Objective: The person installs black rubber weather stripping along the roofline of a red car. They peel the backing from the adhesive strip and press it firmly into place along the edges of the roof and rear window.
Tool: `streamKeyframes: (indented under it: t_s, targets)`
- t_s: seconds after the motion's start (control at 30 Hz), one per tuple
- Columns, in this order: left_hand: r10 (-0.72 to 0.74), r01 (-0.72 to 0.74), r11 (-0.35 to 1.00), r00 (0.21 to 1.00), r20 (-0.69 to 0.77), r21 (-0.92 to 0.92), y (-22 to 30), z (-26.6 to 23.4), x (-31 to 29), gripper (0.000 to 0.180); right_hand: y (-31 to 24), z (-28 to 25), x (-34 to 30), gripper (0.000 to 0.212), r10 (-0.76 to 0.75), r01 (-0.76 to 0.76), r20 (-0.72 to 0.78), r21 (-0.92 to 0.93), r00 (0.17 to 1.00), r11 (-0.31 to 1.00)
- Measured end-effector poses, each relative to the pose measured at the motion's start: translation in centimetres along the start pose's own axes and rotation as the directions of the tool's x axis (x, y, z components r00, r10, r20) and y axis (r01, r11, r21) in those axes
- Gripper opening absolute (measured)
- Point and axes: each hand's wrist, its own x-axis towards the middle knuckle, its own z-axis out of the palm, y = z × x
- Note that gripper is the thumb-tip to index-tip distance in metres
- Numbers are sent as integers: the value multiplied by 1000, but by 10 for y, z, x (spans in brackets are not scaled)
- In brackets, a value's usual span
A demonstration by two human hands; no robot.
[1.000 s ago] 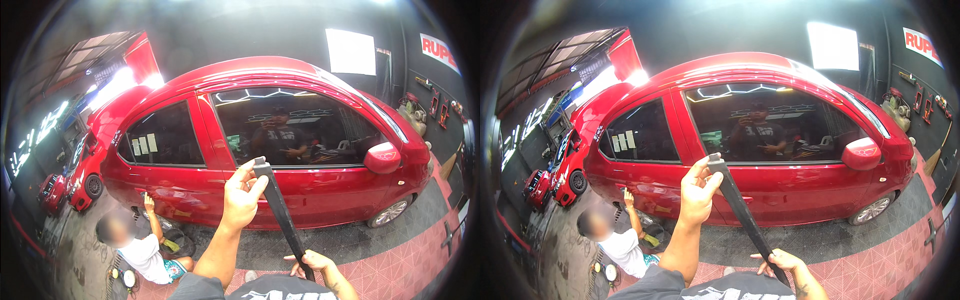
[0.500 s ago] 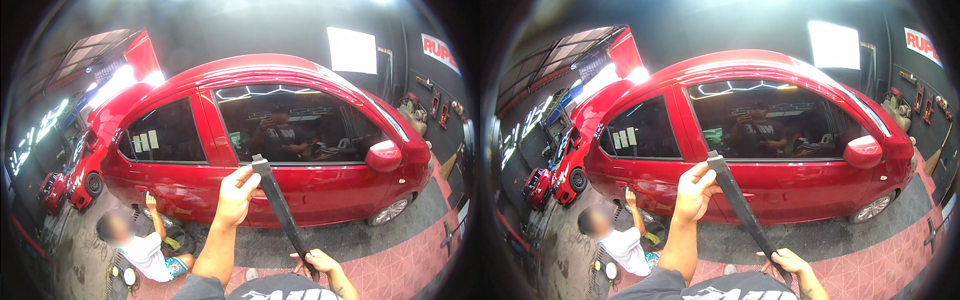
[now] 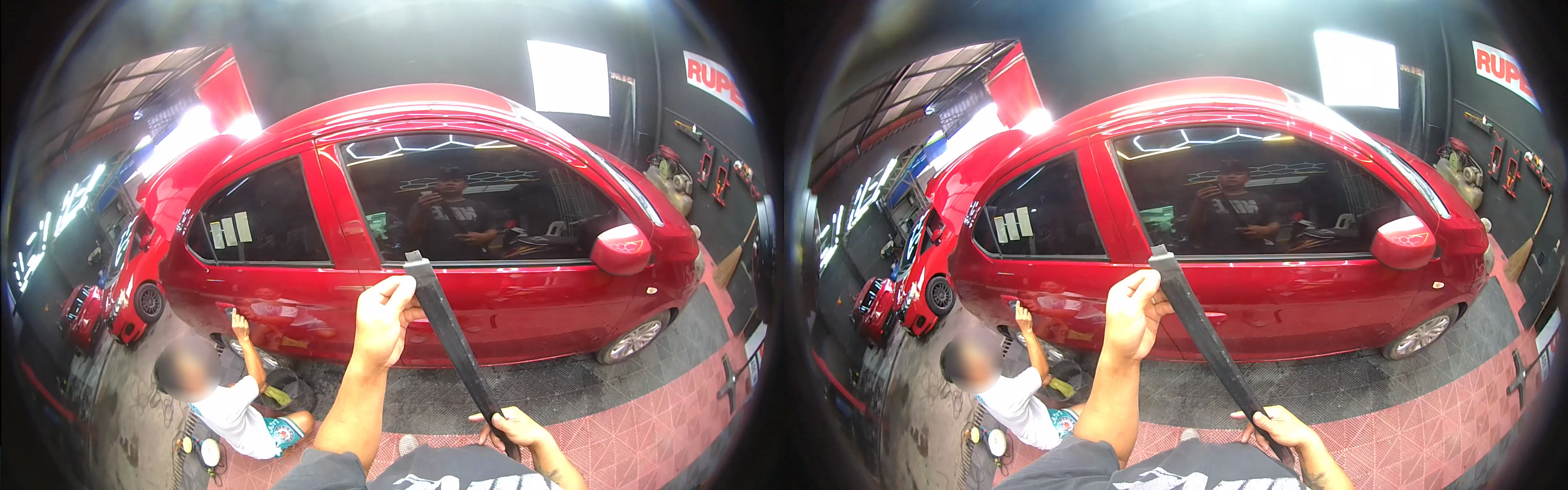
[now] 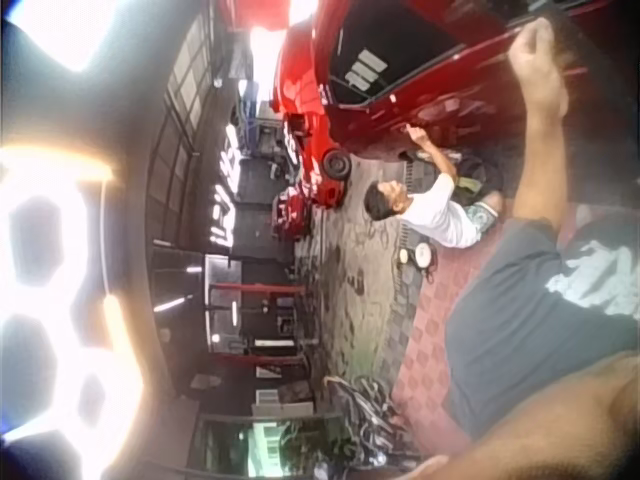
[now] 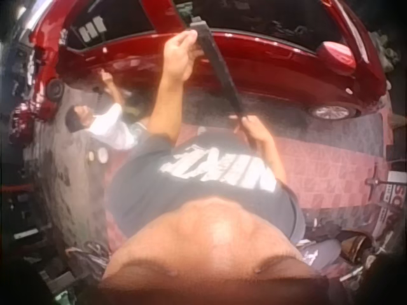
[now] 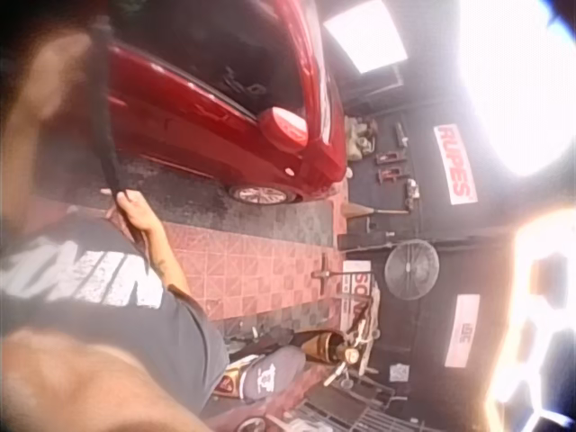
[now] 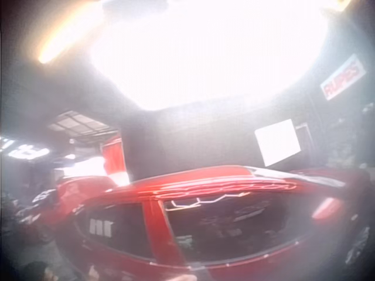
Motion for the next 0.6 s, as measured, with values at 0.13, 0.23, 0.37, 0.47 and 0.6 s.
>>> streamKeyframes:
  t_s: [0.13,0.23,0.37,0.47,0.6]
  targets:
    - [19,-19,1000,1000,8,13,-2,3,4,23,0,2,1,71,-12,11,-42,-37,999,999]
    - [28,-29,999,1000,7,26,-3,3,4,22,4,2,4,69,-23,22,-42,-30,999,999]
    - [24,-24,999,1000,10,41,-2,4,4,22,12,1,7,56,-38,38,-61,12,997,999]
    - [21,-20,998,1000,-1,58,-2,6,3,22,17,1,8,57,-39,40,-93,-1,995,999]
    - [28,-29,998,999,25,52,2,10,3,22,17,3,8,57,-53,51,-110,-19,992,999]
